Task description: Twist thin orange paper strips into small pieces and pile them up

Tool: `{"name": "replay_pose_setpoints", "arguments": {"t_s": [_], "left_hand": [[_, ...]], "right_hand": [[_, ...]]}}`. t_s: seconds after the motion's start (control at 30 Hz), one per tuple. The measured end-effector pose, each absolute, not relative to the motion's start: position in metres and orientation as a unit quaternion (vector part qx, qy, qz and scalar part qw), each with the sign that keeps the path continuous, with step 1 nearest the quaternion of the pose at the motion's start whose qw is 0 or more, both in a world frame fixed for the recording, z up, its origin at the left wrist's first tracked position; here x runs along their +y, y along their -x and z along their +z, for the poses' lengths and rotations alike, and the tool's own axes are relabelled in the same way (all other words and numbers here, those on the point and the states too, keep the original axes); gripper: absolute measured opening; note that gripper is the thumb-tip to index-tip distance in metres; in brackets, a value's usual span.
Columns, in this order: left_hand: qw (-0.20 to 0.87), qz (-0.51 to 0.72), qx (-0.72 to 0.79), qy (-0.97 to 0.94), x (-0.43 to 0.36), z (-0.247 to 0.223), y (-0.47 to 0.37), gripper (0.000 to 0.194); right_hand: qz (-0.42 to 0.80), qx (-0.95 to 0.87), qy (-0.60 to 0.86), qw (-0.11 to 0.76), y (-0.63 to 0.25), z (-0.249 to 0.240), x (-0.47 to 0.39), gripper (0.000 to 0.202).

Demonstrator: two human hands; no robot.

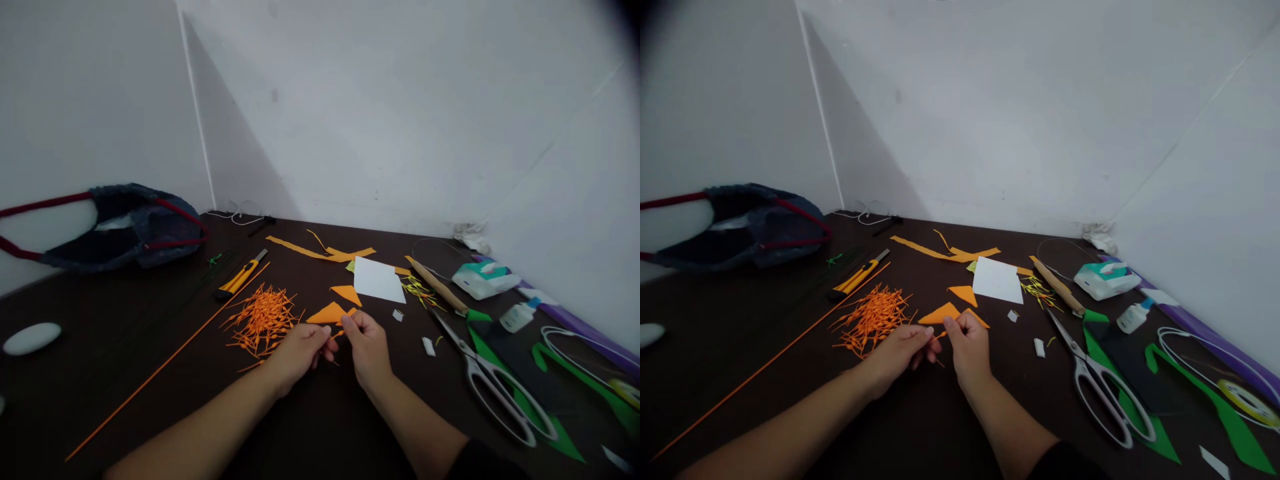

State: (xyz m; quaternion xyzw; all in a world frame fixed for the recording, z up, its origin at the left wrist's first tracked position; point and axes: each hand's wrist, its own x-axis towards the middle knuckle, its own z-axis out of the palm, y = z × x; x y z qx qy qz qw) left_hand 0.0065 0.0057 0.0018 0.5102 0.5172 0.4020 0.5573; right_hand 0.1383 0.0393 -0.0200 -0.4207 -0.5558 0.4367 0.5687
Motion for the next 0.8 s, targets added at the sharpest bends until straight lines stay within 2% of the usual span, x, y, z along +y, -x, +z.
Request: {"name": "replay_pose_setpoints", "arguments": {"t_s": [0.13,0.3,0.57,0.8], "left_hand": [[0.627,0.389,0.49,-0.463,0.003,0.0,-0.009,0.042],[0.66,0.409,0.456,-0.436,0.001,0.003,-0.009,0.031],[0.562,0.426,0.511,-0.492,0.004,-0.001,-0.013,0.019],[0.457,0.414,0.57,-0.544,0.004,0.0,-0.018,0.018]], "right_hand": [[0.399,-0.597,0.402,0.569,-0.138,-0.021,0.038,0.034],[0.379,-0.614,0.403,0.563,-0.137,-0.023,0.041,0.034],[0.433,-0.555,0.433,0.563,-0.132,-0.021,0.038,0.033],[0.474,-0.496,0.466,0.559,-0.126,-0.019,0.035,0.037]]}}
